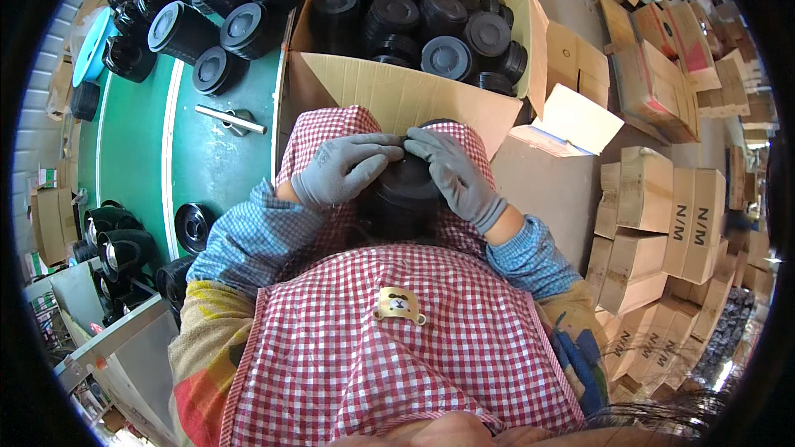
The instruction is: The person repeatedly picks up black cylindrical objects, inserts a metal rod into each one, and places the assembled units on a green workbench. The process is repeated for multiple items in a consistent sequence.
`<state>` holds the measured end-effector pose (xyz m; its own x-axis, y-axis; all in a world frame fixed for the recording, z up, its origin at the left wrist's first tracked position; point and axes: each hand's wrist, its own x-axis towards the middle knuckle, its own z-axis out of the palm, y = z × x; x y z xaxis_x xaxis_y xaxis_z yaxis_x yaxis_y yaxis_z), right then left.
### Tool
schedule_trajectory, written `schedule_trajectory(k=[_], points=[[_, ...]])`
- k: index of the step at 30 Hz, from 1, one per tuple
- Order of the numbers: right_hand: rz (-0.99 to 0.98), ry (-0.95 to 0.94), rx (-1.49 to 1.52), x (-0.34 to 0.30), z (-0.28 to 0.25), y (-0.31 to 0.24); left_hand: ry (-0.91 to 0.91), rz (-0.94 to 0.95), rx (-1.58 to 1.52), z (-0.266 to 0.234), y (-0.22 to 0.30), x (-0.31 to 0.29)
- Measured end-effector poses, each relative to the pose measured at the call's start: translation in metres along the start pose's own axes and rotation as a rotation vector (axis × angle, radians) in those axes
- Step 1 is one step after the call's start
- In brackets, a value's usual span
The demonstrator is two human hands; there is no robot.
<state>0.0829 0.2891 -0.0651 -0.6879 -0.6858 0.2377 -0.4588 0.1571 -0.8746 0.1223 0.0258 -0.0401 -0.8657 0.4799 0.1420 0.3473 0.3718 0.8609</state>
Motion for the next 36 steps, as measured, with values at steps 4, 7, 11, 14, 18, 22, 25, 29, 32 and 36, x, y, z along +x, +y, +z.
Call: schedule_trajectory(k=[4,7,11,14,18,22,25,29,32,36], points=[[-0.164,0.028,-0.249,0.011,-0.003,-0.033,0.020,-0.053,-0.242,-0.006,-0.021,0.009],[-0.100,0.062,-0.227,0.005,0.012,-0.019,0.134,-0.041,-0.256,0.025,-0.029,-0.006],[-0.128,-0.022,-0.137,0.011,0.001,0.002,0.158,-0.131,0.170,0.023,0.026,-0.017],[-0.038,-0.122,0.105,0.014,-0.003,0.022,0.111,-0.176,0.373,0.029,0.045,-0.018],[-0.009,-0.077,0.106,0.015,0.001,0.014,0.074,-0.080,0.113,0.011,0.012,-0.017],[-0.158,-0.029,-0.223,0.011,-0.006,-0.036,0.123,0.167,-0.055,0.006,-0.040,0.013],[-0.072,-0.019,-0.230,0.008,0.006,-0.030,0.087,-0.097,-0.483,0.023,-0.028,0.004],[-0.092,-0.090,-0.210,0.007,-0.002,0.013,0.129,-0.053,0.079,0.023,0.009,-0.015],[-0.129,-0.170,-0.102,0.022,-0.010,0.033,0.128,-0.120,0.416,0.033,0.041,-0.021],[-0.107,-0.209,-0.007,0.030,-0.005,0.046,0.097,-0.123,0.409,0.024,0.043,-0.017]])
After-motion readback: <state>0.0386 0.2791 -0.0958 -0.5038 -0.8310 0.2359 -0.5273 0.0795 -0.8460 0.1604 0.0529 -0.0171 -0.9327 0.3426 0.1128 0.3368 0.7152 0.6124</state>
